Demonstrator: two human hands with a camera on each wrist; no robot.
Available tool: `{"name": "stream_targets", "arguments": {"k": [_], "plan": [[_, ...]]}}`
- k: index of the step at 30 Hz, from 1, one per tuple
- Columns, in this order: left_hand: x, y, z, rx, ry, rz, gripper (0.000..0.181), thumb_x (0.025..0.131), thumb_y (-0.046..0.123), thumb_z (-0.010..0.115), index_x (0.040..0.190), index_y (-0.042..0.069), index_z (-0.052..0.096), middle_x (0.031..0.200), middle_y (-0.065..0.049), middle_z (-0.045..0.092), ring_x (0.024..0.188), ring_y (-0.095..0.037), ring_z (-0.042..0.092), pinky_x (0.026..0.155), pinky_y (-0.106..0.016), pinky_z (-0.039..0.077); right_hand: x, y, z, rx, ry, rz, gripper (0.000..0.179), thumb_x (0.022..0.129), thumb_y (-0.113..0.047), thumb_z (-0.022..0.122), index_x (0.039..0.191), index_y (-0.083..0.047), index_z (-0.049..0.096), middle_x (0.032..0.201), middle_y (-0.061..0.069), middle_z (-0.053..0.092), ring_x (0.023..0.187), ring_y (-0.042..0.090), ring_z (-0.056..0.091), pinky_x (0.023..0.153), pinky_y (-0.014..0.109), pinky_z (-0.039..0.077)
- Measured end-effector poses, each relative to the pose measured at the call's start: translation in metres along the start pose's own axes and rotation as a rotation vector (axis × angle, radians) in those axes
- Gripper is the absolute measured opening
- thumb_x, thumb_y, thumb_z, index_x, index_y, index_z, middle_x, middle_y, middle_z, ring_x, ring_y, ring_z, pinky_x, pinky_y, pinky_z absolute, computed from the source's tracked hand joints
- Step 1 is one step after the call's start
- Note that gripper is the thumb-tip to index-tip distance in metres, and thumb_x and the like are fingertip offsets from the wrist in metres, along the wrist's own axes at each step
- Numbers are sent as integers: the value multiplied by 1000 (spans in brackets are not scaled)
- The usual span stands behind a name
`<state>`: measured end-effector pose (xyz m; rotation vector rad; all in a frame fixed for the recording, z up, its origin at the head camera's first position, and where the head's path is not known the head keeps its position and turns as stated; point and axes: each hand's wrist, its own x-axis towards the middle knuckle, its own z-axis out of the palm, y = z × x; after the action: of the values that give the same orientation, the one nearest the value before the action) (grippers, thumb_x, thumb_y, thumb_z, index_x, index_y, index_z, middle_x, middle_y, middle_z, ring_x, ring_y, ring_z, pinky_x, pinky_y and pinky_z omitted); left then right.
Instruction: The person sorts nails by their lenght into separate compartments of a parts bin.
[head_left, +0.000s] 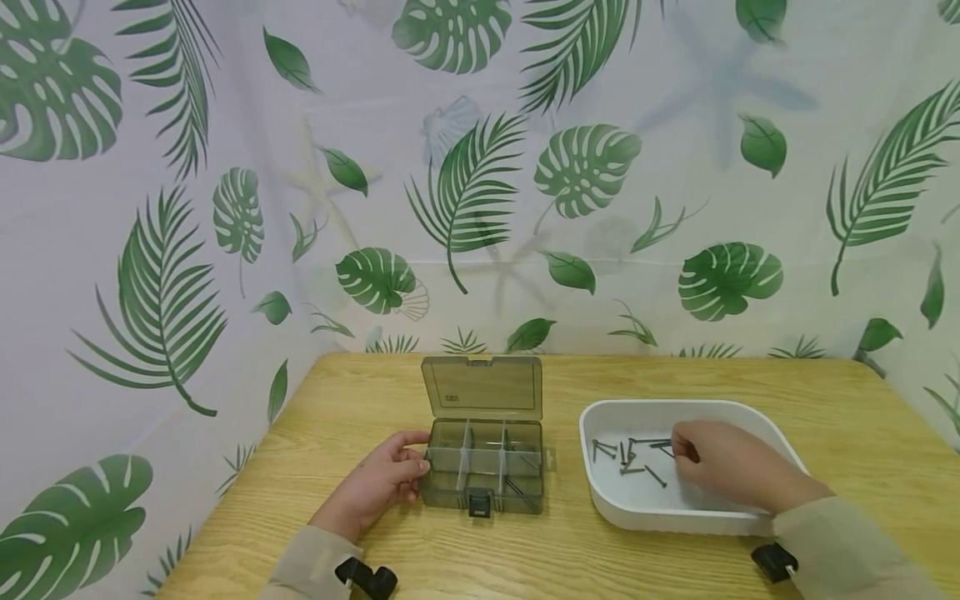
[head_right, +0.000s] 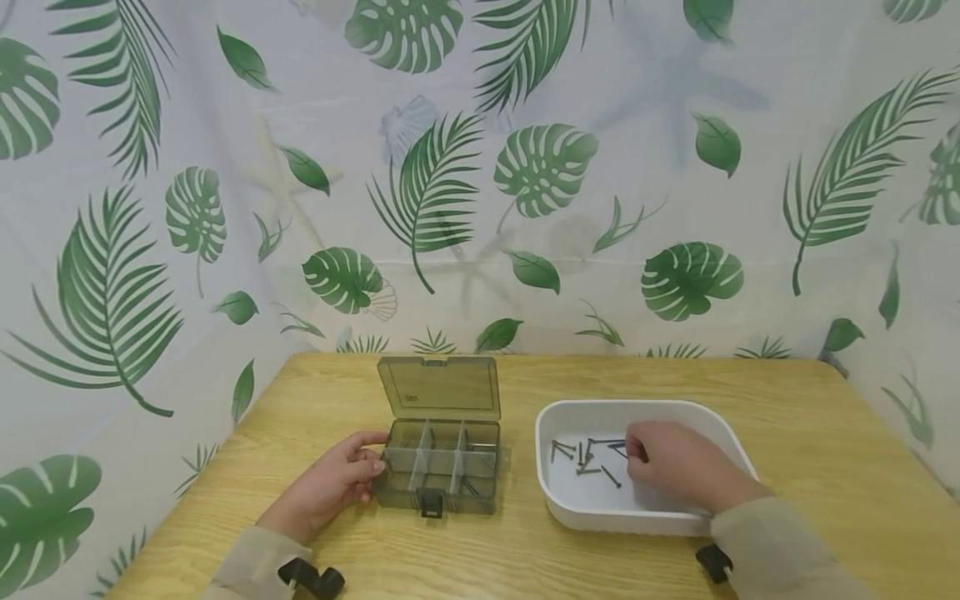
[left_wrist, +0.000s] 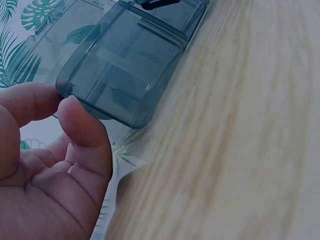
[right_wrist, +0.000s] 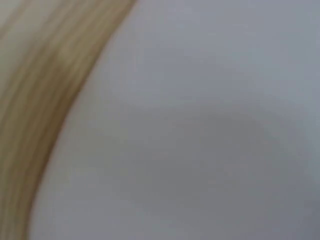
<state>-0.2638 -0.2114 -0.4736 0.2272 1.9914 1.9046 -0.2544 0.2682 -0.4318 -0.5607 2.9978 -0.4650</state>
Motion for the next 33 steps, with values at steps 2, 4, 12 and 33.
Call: {"name": "stream_targets", "arguments": {"k": [2,4,12,33], "plan": [[0,0,0,1,0,1,56,101,7,59,151,-2,35,95,-6,53,67,-14,46,59,-25,49,0,-6,-1,1,21,-22,17,88,-12,64,77,-19,52,67,-6,47,63,10,43,59,30,36],[1,-1,0,0,0,1,56,101,7,58,151,-2,35,95,-6,53,67,-14,46,59,-25,49,0,-13,-3,8,35,-36,18,87,-12,65,78,-20,52,68,-6,47,64,10,44,59,29,36],[1,0,0,-17,-11,2,56,101,6,58,151,-2,33,94,-6,52,66,-13,45,59,-24,48,3,-39,-9,81,48,-69,14,86,-9,65,83,-19,55,72,-7,50,67,10,46,60,29,38],[0,-1,-2,-11,-6,-16,54,103,8,57,152,1,35,95,-6,52,65,-14,45,61,-26,49,20,-95,-2,178,144,-218,17,89,-4,62,85,-20,58,77,-11,51,70,9,45,63,29,42]]}}
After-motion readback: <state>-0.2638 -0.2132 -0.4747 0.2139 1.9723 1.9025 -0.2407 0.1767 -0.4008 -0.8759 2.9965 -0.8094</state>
